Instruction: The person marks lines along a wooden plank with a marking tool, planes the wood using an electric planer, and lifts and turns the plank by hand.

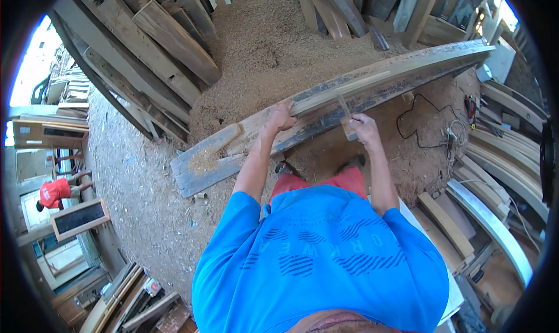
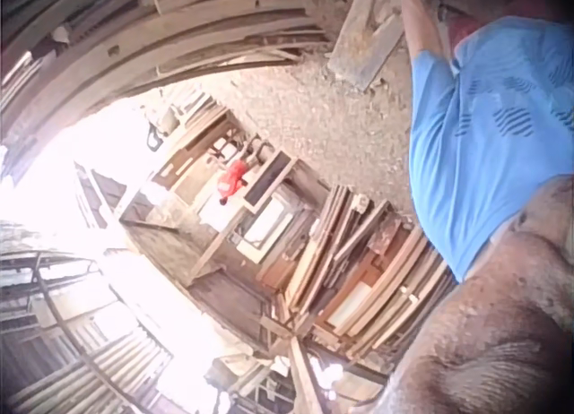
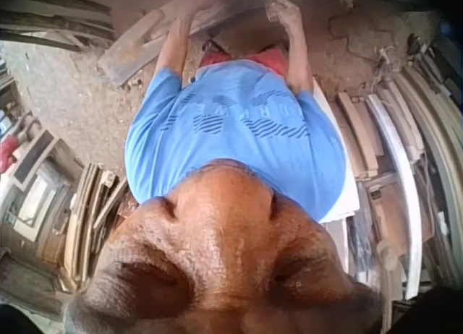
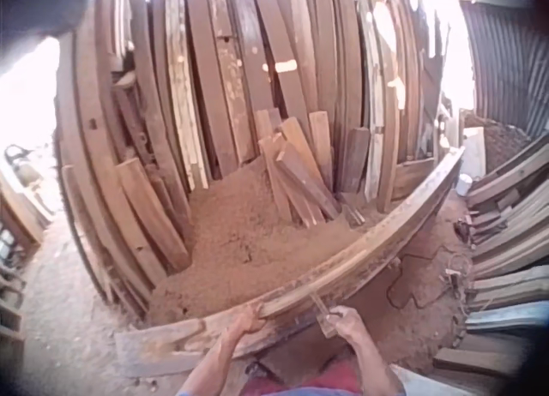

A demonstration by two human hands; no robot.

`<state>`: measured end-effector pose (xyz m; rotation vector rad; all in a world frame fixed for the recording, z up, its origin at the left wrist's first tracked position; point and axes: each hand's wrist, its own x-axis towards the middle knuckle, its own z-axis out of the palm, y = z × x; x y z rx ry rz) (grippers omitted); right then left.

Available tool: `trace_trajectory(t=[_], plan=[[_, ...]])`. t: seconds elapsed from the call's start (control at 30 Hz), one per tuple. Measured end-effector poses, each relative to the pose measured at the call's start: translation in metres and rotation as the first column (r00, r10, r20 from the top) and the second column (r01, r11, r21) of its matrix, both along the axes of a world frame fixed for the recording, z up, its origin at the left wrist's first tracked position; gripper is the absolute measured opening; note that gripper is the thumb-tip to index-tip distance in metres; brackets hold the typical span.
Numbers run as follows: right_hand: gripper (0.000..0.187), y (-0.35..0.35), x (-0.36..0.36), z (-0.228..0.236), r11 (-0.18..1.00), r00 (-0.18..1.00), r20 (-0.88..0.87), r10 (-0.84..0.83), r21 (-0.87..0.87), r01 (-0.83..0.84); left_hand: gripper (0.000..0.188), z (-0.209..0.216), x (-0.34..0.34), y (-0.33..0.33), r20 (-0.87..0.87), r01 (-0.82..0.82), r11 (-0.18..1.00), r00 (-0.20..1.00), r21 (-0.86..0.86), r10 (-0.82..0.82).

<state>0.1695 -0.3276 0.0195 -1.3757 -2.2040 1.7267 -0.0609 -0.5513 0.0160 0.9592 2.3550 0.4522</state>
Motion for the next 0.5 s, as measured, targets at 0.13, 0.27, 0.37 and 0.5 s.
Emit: trace_trajectory(t=[0.13,0.27,0.37,0.5], plan=[[0.038,-0.037,-0.051,0.018,0.971,0.995,0.038,0.088,0.220,-0.094,0.058,-0.027,-0.008,-0.021,0.054,-0.058,0.988,0.997,0.145,0.051],[0.046,-0.037,-0.078,0.024,0.967,0.987,0.124,0.101,0.220,-0.127,0.052,-0.004,0.009,-0.008,0.158,-0.108,0.976,0.984,0.188,0.079],[0.053,-0.047,-0.094,0.023,0.936,0.982,0.185,0.046,0.336,-0.107,0.056,0.008,0.012,-0.007,0.069,-0.130,0.984,0.990,0.118,0.123],[0.065,-0.055,-0.101,0.045,0.942,0.970,0.234,0.061,0.308,-0.133,0.060,-0.002,0.007,-0.014,0.069,-0.156,0.977,0.987,0.147,0.147]])
